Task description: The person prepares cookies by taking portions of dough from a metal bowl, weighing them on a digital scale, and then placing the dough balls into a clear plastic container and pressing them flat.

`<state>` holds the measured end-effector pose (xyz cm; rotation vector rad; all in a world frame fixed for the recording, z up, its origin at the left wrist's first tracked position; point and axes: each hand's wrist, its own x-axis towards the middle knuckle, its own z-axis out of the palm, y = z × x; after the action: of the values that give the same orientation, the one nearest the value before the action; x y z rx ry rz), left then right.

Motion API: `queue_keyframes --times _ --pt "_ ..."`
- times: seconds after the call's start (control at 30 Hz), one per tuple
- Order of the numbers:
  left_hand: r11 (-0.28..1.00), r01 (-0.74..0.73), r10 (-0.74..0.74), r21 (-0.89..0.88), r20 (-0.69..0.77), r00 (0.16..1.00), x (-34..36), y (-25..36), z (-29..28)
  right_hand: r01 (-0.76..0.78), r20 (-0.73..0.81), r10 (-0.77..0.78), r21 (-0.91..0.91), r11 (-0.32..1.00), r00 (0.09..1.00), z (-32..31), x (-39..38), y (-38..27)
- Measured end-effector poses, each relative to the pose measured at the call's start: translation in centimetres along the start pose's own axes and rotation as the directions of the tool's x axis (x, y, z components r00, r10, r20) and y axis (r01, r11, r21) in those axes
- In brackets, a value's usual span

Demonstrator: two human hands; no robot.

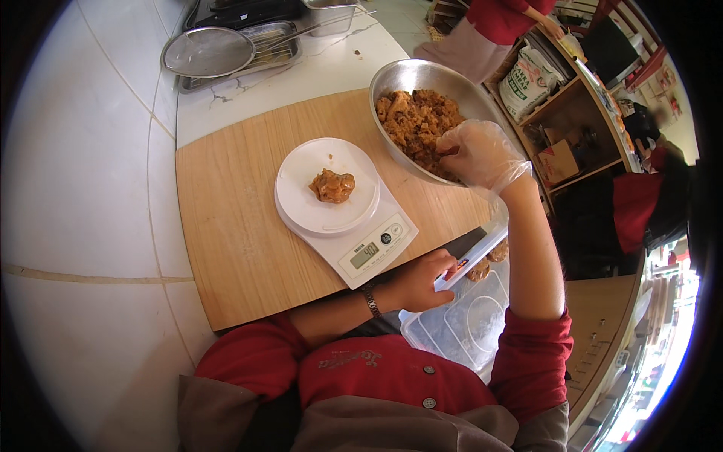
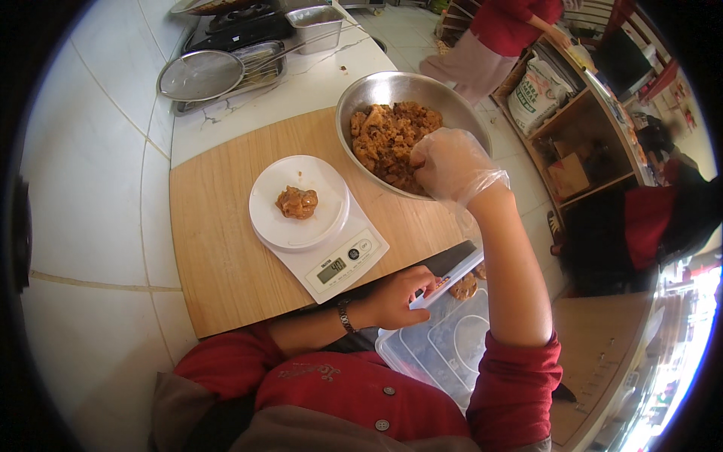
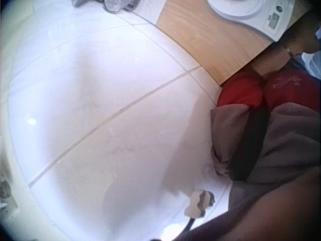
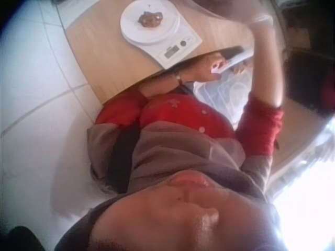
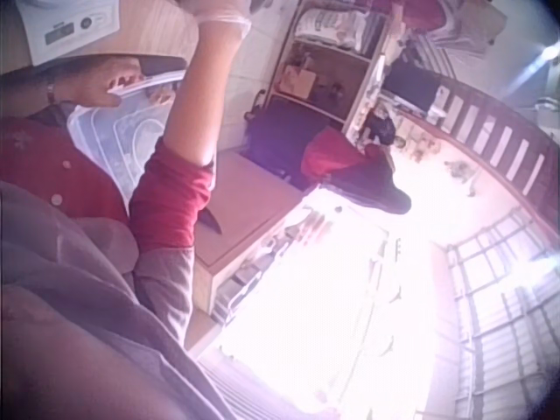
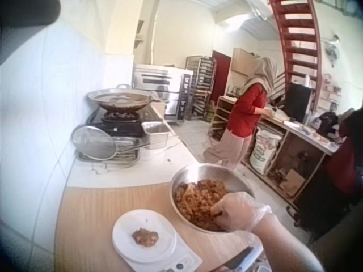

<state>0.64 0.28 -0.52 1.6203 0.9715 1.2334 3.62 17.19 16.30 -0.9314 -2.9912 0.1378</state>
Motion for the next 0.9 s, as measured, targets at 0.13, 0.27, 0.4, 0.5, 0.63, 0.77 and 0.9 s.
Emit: queue_keyframes --times 0.13,0.27,0.4,0.5,0.63,0.77,0.9 --pt "0.999 -0.032 0.032 0.005 0.002 0.999 0.0 0.0 0.1 -0.052 -0.149 0.043 -0.057 0.997 0.988 0.1 -0.7 0.2" --pt "1.0 -0.009 0.009 0.01 0.018 1.0 0.0 0.0 0.1 -0.032 -0.005 0.033 0.029 0.999 0.999 -0.1 -0.2 1.2" --pt "0.999 -0.015 0.014 0.046 0.02 1.0 0.0 -0.1 -0.2 -0.039 -0.059 0.04 0.018 0.999 0.997 0.7 0.3 1.1" --pt "0.999 0.047 -0.048 0.028 0.046 0.998 0.1 0.5 -0.2 -0.128 -0.019 0.138 0.265 0.956 0.99 0.6 -0.1 2.9" --pt "1.0 0.006 -0.006 -0.002 0.02 1.0 0.0 0.1 0.1 -0.259 0.123 0.259 0.759 0.597 0.958 0.2 -0.4 4.3" --pt "0.999 0.033 -0.033 0.008 0.037 0.999 0.0 0.3 -0.2 -0.178 0.032 0.197 0.583 0.793 0.98 -0.1 0.0 3.6" --pt "1.0 0.008 -0.008 0.007 0.027 1.0 -0.1 -0.1 0.0 0.072 -0.081 -0.058 0.177 0.982 0.995 0.2 0.2 0.9"
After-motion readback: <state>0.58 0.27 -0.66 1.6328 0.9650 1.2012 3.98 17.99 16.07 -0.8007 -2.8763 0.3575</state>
